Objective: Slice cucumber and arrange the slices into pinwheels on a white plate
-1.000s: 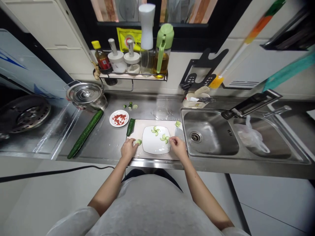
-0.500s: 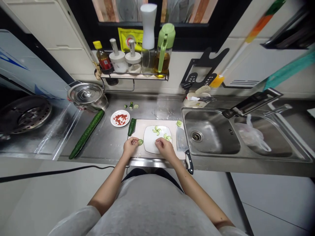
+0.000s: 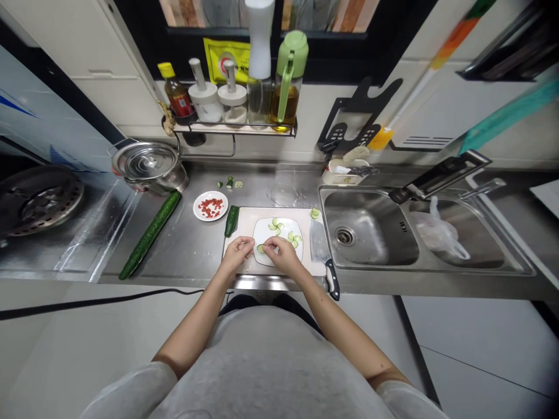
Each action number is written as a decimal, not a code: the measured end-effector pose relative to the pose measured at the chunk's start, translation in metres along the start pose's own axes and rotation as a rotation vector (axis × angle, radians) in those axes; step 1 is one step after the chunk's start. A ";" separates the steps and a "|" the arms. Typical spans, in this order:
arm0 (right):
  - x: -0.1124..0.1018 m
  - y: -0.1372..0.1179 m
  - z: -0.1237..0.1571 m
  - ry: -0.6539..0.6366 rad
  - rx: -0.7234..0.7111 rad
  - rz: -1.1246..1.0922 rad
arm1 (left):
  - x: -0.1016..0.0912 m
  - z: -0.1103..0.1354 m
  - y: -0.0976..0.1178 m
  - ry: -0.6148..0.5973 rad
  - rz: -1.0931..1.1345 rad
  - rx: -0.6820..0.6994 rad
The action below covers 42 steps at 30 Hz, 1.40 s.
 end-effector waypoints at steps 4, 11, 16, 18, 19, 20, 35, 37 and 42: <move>-0.007 0.001 0.005 0.011 -0.062 0.028 | 0.011 0.007 -0.001 -0.169 0.147 -0.146; -0.017 0.005 0.016 0.012 -0.127 0.065 | 0.026 0.008 0.006 -0.156 0.249 -0.136; -0.020 0.007 0.019 -0.018 -0.108 0.046 | 0.030 0.008 0.011 -0.104 0.155 0.001; -0.020 0.011 0.019 -0.025 -0.106 0.011 | 0.031 0.005 0.011 -0.113 0.098 0.064; -0.020 0.013 0.019 -0.029 -0.104 -0.008 | 0.032 0.004 0.010 -0.127 0.078 0.095; -0.021 0.017 0.019 -0.033 -0.096 -0.026 | 0.033 0.001 0.009 -0.143 0.066 0.125; -0.020 0.062 0.015 -0.096 0.192 -0.213 | 0.048 -0.023 -0.011 -0.182 -0.213 0.393; -0.018 0.067 0.014 -0.117 0.231 -0.204 | 0.049 -0.024 -0.014 -0.159 -0.303 0.399; -0.015 0.072 0.011 -0.181 0.286 0.015 | 0.051 -0.025 -0.018 -0.097 -0.676 0.425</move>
Point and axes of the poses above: each hand's wrist, its own z-axis away from the middle knuckle, its own x-axis out of the palm, y = z × x, the point moved 2 cm from there along -z, towards the middle knuckle, and after that the axes turned 8 degrees about -z, right-handed, at the moved point
